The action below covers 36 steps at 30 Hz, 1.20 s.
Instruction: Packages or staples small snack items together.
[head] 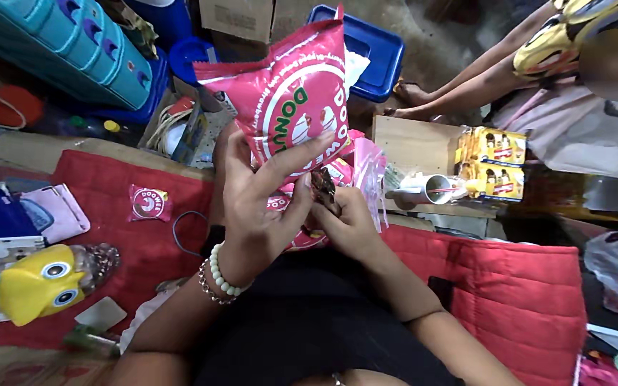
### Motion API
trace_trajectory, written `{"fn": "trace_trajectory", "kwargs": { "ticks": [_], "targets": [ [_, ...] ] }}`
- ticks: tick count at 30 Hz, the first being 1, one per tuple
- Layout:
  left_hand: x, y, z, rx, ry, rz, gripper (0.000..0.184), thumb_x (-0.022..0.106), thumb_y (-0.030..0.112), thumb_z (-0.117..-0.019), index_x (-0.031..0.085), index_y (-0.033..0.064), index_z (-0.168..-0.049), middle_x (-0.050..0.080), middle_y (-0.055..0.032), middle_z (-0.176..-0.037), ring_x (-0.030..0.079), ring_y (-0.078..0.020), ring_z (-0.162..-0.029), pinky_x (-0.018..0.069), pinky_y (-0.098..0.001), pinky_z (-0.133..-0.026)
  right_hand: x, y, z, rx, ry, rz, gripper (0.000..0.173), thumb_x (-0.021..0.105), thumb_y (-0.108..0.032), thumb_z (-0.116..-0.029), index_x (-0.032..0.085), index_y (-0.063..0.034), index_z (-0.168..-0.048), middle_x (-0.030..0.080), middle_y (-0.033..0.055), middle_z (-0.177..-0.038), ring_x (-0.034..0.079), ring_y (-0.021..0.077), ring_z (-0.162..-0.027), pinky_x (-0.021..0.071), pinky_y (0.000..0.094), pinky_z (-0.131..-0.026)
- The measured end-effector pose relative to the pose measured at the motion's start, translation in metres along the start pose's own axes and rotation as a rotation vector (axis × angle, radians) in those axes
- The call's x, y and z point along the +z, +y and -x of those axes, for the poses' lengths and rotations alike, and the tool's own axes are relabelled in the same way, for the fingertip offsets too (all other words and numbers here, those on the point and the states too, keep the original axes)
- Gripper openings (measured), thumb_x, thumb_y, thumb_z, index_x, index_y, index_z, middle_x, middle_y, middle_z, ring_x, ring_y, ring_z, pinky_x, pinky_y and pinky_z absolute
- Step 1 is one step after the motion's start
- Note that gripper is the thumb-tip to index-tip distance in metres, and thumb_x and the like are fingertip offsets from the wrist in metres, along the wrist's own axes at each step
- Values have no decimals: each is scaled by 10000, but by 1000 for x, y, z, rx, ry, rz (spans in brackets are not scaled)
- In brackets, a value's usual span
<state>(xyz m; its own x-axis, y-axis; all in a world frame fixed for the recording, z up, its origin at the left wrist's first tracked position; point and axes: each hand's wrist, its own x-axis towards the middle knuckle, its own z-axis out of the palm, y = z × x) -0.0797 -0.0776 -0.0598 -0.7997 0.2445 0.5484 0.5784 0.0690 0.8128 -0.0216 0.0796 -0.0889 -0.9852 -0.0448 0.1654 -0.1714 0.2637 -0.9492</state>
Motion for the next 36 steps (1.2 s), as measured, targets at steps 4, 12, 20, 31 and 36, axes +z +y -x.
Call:
{"fn": "trace_trajectory", "kwargs": {
  "ticks": [4, 12, 20, 31, 36],
  "targets": [
    [1, -1, 0, 9, -2, 6, 424, 682, -1, -866, 683, 153, -1262, 501, -174, -1401, 493, -231, -1330, 493, -348, -1058, 0, 2, 0, 26, -12, -2, 277, 551, -158, -1012, 591, -88, -747, 515, -93, -599, 473, -74, -537, 397, 121, -514],
    [1, -1, 0, -7, -15, 18, 431, 686, -11, -861, 681, 143, -1263, 485, -163, -1390, 499, -212, -1312, 517, -313, -1029, 1, 4, 1, 64, -19, -41, 275, 552, -140, -1000, 588, -91, -732, 519, -92, -585, 497, -64, -527, 422, 131, -503],
    [-1, -5, 4, -27, -43, 38, 428, 683, -21, -868, 672, 129, -1269, 552, -117, -1361, 525, -205, -1290, 548, -287, -973, 4, 14, -1, 70, -18, -47, 300, 595, -148, -978, 582, -97, -682, 510, -97, -565, 479, -71, -510, 402, 133, -482],
    [0, -7, 8, -34, -25, 70, 435, 696, -24, -854, 683, 150, -1253, 605, -70, -1342, 514, -202, -1309, 522, -307, -998, 6, 16, 0, 60, -11, -26, 309, 608, -139, -964, 562, -97, -661, 482, -101, -552, 444, -76, -500, 372, 129, -477],
    [-1, -8, 7, -54, -33, 85, 440, 686, -22, -863, 668, 132, -1275, 542, -109, -1399, 510, -218, -1320, 537, -310, -1006, 3, 11, 2, 62, -46, -27, 274, 562, -152, -1004, 602, -76, -744, 530, -82, -600, 483, -63, -536, 404, 131, -508]
  ]
}}
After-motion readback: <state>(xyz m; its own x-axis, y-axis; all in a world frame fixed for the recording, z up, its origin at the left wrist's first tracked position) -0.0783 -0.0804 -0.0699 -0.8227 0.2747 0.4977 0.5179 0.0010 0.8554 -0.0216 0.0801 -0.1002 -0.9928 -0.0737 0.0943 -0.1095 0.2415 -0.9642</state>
